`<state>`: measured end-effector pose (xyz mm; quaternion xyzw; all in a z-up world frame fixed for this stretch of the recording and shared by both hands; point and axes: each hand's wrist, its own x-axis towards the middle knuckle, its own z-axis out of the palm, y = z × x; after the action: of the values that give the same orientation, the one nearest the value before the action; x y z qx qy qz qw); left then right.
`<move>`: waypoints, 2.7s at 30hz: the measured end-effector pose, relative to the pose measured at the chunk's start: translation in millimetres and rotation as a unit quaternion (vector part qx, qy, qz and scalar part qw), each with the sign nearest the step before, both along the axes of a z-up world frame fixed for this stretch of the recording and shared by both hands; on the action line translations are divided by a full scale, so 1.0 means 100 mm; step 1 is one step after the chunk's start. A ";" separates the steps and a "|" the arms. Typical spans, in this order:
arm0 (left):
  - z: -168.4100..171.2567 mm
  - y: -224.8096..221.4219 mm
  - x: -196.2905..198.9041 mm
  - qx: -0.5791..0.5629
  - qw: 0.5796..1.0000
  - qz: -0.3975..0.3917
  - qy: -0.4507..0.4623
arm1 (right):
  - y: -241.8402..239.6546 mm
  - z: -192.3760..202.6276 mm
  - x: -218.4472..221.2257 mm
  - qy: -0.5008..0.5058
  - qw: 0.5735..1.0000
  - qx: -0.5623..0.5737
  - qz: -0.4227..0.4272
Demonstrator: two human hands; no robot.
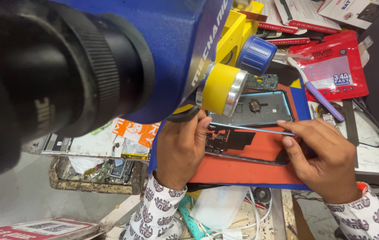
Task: The person removes a black component from the internal chassis of a mobile phone and uses tweezers to manipulate small internal parts.
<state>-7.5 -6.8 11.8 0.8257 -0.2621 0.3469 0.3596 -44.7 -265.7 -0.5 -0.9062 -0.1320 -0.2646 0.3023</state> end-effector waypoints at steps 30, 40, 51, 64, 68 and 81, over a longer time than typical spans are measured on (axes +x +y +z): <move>0.12 0.08 0.04 0.174 0.948 -0.218 0.156 | -0.09 0.12 0.11 0.049 0.953 -0.112 0.276; 0.12 0.15 0.01 0.101 0.969 -0.177 0.140 | 0.00 0.13 0.08 0.041 0.980 -0.073 0.179; 0.01 0.11 0.04 0.065 0.989 -0.046 0.125 | 0.02 0.08 0.06 -0.003 0.999 -0.028 0.037; 0.13 0.10 0.03 0.150 0.966 -0.176 0.117 | 0.00 -0.05 -0.02 -0.069 0.993 0.090 -0.037; 0.14 0.06 0.01 0.172 0.952 -0.193 0.165 | -0.02 -0.07 -0.01 -0.070 0.992 0.096 -0.044; 0.20 0.03 0.00 0.204 0.938 -0.194 0.202 | 0.16 0.20 -0.23 0.151 0.982 -0.010 -0.117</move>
<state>-7.9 -3.7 32.0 0.8670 -0.4045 0.0355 0.2889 -67.7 -249.3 19.7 -0.9478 0.0192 -0.1572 0.2768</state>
